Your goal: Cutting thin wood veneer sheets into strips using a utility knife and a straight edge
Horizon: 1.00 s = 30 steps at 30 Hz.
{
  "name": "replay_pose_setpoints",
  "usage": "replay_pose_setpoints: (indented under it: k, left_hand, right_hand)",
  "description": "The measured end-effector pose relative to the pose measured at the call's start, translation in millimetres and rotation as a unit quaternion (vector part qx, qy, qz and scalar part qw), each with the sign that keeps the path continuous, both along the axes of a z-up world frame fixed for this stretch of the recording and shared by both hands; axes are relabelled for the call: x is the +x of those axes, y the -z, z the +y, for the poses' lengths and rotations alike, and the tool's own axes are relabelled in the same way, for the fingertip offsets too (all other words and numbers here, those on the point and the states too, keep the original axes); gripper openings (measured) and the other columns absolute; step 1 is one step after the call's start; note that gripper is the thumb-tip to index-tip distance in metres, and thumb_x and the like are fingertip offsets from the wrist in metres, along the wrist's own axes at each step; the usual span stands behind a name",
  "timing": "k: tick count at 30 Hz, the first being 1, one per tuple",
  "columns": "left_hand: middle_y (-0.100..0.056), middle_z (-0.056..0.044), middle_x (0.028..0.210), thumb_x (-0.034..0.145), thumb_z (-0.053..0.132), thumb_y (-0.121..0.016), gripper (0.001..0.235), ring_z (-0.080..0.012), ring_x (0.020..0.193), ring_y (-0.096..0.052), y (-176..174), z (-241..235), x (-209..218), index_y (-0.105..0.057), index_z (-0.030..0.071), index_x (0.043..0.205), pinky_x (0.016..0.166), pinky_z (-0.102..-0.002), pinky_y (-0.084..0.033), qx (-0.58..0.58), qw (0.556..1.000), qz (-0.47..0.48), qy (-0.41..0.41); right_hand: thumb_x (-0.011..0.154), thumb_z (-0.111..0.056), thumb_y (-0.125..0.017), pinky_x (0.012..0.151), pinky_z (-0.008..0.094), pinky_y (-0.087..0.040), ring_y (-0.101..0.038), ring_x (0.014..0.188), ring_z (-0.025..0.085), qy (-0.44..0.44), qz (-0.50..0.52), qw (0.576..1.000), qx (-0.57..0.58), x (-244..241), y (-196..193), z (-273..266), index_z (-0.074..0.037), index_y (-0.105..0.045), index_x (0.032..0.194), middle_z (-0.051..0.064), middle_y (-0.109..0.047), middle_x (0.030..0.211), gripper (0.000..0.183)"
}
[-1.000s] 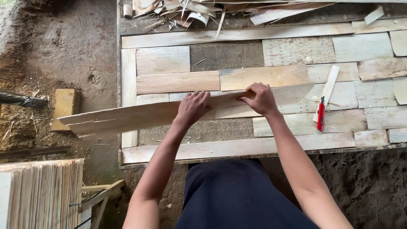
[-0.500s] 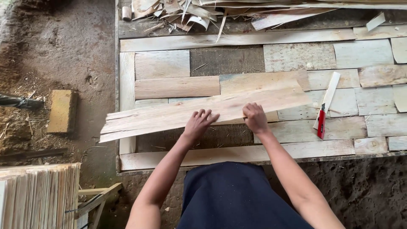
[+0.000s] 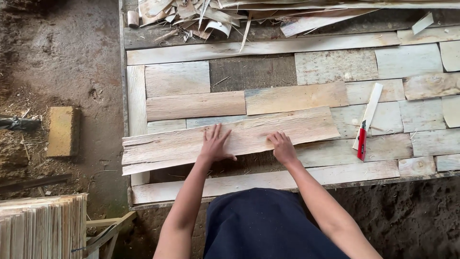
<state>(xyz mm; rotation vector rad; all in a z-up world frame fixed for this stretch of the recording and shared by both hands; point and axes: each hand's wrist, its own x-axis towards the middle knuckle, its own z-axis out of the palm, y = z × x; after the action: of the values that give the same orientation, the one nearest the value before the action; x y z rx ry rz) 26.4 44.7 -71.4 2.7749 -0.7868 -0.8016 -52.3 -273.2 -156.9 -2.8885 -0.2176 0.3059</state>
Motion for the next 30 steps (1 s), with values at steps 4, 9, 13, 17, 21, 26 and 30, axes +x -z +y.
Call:
replay_pose_setpoints:
  k: [4,9,13,17,21,26,30]
  left_hand:
    - [-0.022,-0.014,0.169,0.086,0.081,-0.052,0.09,-0.0306,0.159,-0.014,48.9,9.1,22.5,-0.032,0.034,0.16,0.123,-0.065,-0.018,0.018,0.998,-0.025,-0.049]
    - [-0.048,0.004,0.106,0.088,0.038,-0.077,0.056,-0.0212,0.114,-0.057,118.6,14.8,41.5,-0.047,0.034,0.135,0.111,-0.049,-0.036,-0.018,0.972,-0.232,-0.023]
    - [-0.05,0.001,0.101,0.099,0.029,-0.062,0.048,-0.0241,0.089,-0.067,114.7,9.4,48.9,-0.041,0.041,0.14,0.076,-0.039,-0.051,-0.046,0.979,-0.197,-0.016]
    - [-0.062,-0.003,0.098,0.101,0.028,-0.057,0.046,-0.0278,0.096,-0.07,116.7,8.2,55.3,-0.042,0.039,0.144,0.082,-0.043,-0.054,-0.032,0.988,-0.149,-0.007]
    - [-0.07,-0.006,0.098,0.097,0.032,-0.059,0.046,-0.0306,0.098,-0.072,132.8,4.7,66.3,-0.047,0.031,0.142,0.085,-0.047,-0.055,0.0,0.993,-0.114,-0.026]
    - [-0.073,-0.01,0.098,0.097,0.035,-0.062,0.041,-0.0348,0.099,-0.074,114.4,-10.7,66.9,-0.046,0.028,0.133,0.093,-0.052,-0.052,0.017,0.995,-0.061,-0.076]
    - [-0.075,-0.01,0.101,0.094,0.036,-0.068,0.035,-0.0343,0.102,-0.074,99.4,-22.6,73.5,-0.052,0.027,0.124,0.097,-0.053,-0.051,0.028,0.992,-0.043,-0.113]
  right_hand:
    - [0.074,0.011,-0.056,0.096,0.043,-0.054,-0.055,0.122,0.026,0.004,0.017,1.0,-0.022,-0.6,25.0,-1.0,-0.019,-0.06,0.123,0.002,-0.054,0.128,0.058]
    - [0.074,0.012,-0.057,0.096,0.048,-0.055,-0.054,0.126,0.031,0.023,0.046,0.999,0.005,-2.6,27.7,-0.3,-0.018,-0.06,0.126,0.004,-0.052,0.134,0.061]
    - [0.073,0.012,-0.059,0.096,0.049,-0.056,-0.054,0.127,0.031,0.025,0.049,0.998,0.006,-3.9,33.6,-1.8,-0.018,-0.061,0.128,0.003,-0.051,0.135,0.063]
    - [0.072,0.01,-0.061,0.095,0.05,-0.056,-0.052,0.127,0.032,0.039,0.061,0.997,0.013,-2.2,21.6,1.0,-0.019,-0.061,0.126,0.002,-0.05,0.134,0.061]
    - [0.071,0.012,-0.061,0.095,0.052,-0.056,-0.052,0.127,0.035,0.04,0.066,0.997,0.025,-2.9,1.9,5.6,-0.017,-0.059,0.127,0.004,-0.048,0.134,0.062]
    - [0.07,0.009,-0.061,0.099,0.051,-0.055,-0.05,0.131,0.036,0.026,0.081,0.996,0.038,-10.5,-16.5,7.4,-0.021,-0.053,0.138,0.004,-0.047,0.139,0.075]
    - [0.068,-0.003,-0.07,0.106,0.053,-0.05,-0.051,0.135,0.039,0.018,0.046,0.993,0.111,-12.7,-33.5,5.1,-0.015,-0.06,0.136,0.01,-0.054,0.142,0.07]
